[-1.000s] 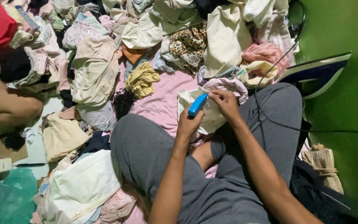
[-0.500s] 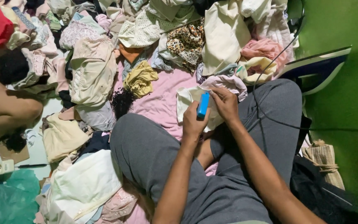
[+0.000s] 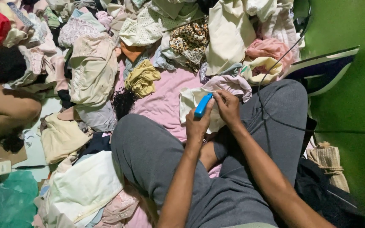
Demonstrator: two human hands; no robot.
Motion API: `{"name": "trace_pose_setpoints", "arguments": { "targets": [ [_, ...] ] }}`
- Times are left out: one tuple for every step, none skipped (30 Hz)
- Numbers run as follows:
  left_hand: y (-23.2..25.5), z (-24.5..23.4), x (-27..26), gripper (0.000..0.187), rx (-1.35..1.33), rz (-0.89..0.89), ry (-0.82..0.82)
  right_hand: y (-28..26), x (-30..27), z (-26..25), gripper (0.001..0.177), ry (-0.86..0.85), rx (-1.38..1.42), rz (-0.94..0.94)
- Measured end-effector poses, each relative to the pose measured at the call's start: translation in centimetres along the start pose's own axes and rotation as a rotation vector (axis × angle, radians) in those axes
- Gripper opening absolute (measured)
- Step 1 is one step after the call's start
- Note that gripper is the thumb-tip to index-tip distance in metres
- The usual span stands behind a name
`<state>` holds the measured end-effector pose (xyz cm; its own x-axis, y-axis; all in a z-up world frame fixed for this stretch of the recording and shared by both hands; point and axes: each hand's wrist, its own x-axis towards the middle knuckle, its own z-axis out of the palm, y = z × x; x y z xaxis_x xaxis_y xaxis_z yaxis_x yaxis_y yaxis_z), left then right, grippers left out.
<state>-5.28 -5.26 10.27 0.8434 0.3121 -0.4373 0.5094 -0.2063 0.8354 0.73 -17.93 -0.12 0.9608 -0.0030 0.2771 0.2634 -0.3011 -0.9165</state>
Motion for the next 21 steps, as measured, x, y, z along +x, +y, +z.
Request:
{"name": "trace_pose_setpoints", "arguments": {
  "targets": [
    [-0.3,0.1,0.3,0.066,0.018,-0.029,0.022,-0.2,-0.2,0.0,0.012,0.013,-0.002,-0.005],
    [-0.5,0.2,0.7,0.070,0.035,-0.056,0.044,-0.5,-0.3,0.0,0.012,0.026,-0.004,-0.011],
    [-1.1,0.4,1.4,0.070,0.033,-0.057,0.045,-1.2,-0.2,-0.1,0.012,0.024,-0.005,-0.012],
    [-1.6,0.6,2.0,0.073,0.056,-0.075,0.064,-2.0,-0.1,-0.2,0.011,0.044,-0.051,-0.056],
    [-2.2,0.8,2.6,0.075,0.078,-0.093,0.083,-2.7,-0.1,-0.3,0.010,0.065,-0.097,-0.101],
    [-2.0,0.7,2.5,0.075,0.077,-0.091,0.083,-3.0,0.0,-0.2,0.010,0.065,-0.097,-0.103],
    [-1.7,0.6,2.3,0.077,0.070,-0.096,0.072,-3.2,0.0,-0.1,0.011,0.064,-0.063,-0.075],
    [-1.5,0.6,2.2,0.079,0.064,-0.101,0.059,-3.5,0.0,-0.1,0.012,0.065,-0.031,-0.046],
    [-1.4,0.6,2.2,0.079,0.065,-0.099,0.056,-2.8,0.1,0.0,0.012,0.068,-0.032,-0.047],
    [-1.3,0.7,2.1,0.078,0.032,-0.087,0.021,-2.2,0.1,0.1,0.012,0.079,0.001,-0.025],
    [-1.2,0.8,2.0,0.076,0.000,-0.076,-0.014,-1.5,0.0,0.1,0.012,0.091,0.034,-0.003],
    [-1.1,0.8,1.9,0.076,0.000,-0.077,-0.013,-1.2,0.1,0.1,0.012,0.090,0.034,-0.003],
    [-1.1,0.9,1.8,0.073,-0.001,-0.069,-0.031,-1.0,0.1,0.1,0.013,0.088,0.034,0.003],
    [-1.0,0.9,1.7,0.071,-0.002,-0.059,-0.048,-0.7,0.2,0.1,0.013,0.086,0.034,0.007],
    [-0.9,0.6,1.6,0.071,-0.002,-0.058,-0.047,-0.4,0.3,0.1,0.013,0.086,0.035,0.006],
    [-0.7,0.4,1.5,0.071,-0.032,-0.099,-0.056,-0.1,0.3,0.1,0.013,0.078,0.039,0.012],
    [-0.6,0.2,1.4,0.071,-0.062,-0.140,-0.064,0.2,0.3,0.0,0.013,0.071,0.042,0.018],
    [-1.2,0.7,1.8,0.071,-0.062,-0.141,-0.065,0.2,0.4,0.1,0.013,0.071,0.042,0.019],
    [-1.8,1.2,2.3,0.067,-0.102,-0.160,-0.044,0.2,0.5,0.1,0.013,0.061,0.056,0.040],
    [-2.4,1.7,2.8,0.065,-0.142,-0.180,-0.023,0.1,0.6,0.1,0.013,0.050,0.072,0.062],
    [-2.4,1.8,2.9,0.065,-0.142,-0.181,-0.023,0.4,0.5,0.1,0.013,0.049,0.072,0.063]
  ]
}}
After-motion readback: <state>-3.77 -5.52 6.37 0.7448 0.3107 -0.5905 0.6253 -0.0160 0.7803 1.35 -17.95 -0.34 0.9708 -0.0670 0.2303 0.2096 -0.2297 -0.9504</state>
